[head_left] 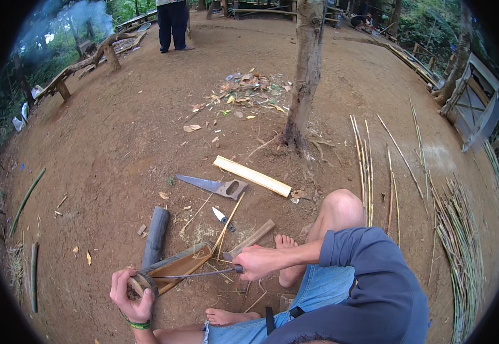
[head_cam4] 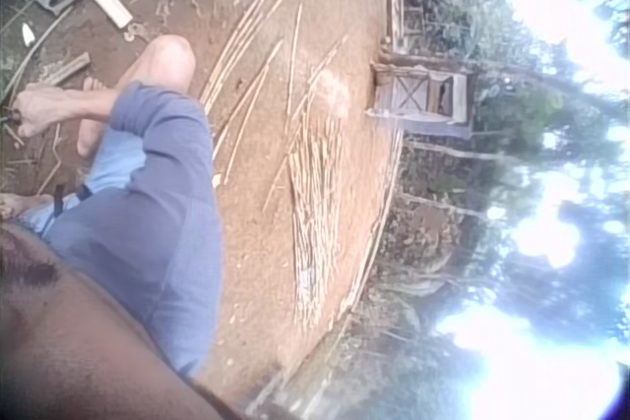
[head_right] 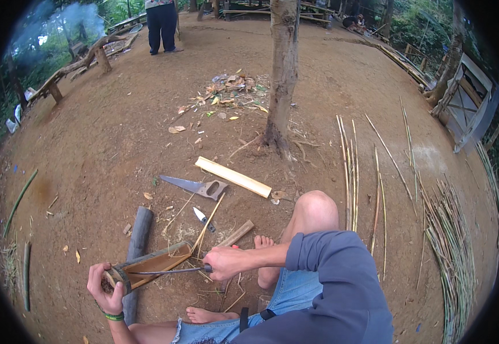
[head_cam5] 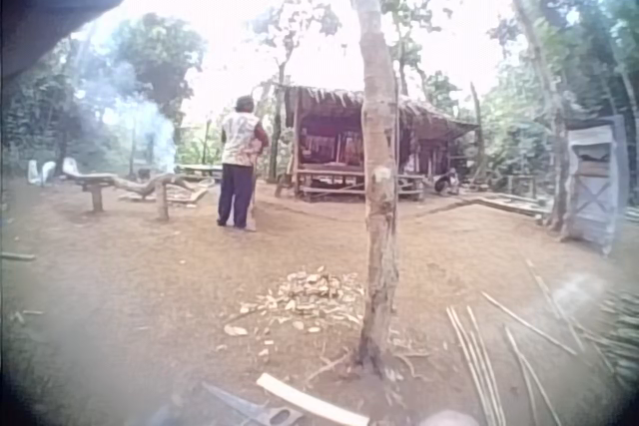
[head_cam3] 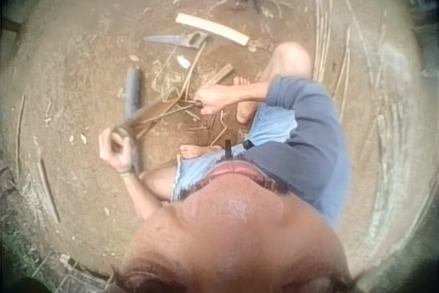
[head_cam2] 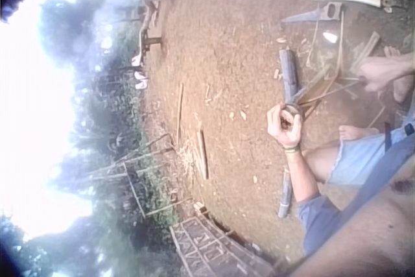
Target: The person sits on the ground and uses a large knife to scrape and shape the interior of a split bamboo tube. They repeatedly scrape the inner surface to remove material and smooth the edges, occasionally switching to a smaller knife for finer adjustments.
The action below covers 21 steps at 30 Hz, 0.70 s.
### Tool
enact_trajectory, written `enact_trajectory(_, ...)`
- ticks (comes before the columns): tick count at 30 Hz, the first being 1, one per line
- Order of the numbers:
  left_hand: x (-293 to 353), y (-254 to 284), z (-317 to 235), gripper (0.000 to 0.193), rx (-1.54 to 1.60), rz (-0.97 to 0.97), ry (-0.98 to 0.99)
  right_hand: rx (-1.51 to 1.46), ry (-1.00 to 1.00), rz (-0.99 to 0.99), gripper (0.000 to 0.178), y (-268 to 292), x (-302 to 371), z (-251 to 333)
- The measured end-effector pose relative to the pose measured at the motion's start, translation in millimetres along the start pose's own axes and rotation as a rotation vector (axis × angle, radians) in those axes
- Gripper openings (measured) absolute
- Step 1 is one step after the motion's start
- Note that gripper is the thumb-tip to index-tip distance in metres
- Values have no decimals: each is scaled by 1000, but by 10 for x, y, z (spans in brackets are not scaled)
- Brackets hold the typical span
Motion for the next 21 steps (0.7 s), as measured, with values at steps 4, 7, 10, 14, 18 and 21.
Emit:
enact_trajectory(4,-4,-6,-4,56,-2,5,20,-5,-9,9,21,21,3,16)
enact_trajectory(7,-4,-11,-17,57,4,0,25,-6,-9,7,21,33,15,28)
enact_trajectory(10,1,-9,-3,57,0,4,23,-12,6,1,21,38,14,41)
enact_trajectory(14,-3,-11,-12,58,-7,9,17,-4,5,-3,22,32,13,25)
enact_trajectory(18,-3,-14,-22,58,-4,10,3,2,4,7,22,19,6,5)
enact_trajectory(21,2,-9,-18,57,-2,10,5,1,4,6,22,31,9,27)
Point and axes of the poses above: each hand's wrist, its own x-axis away from the middle knuckle, its own y-axis out of the back of the hand, z = x × y, the point moved 10 cm from there along -x, towards the middle knuckle, and after that the axes turned 11 degrees about y, right-handed, at the moved point
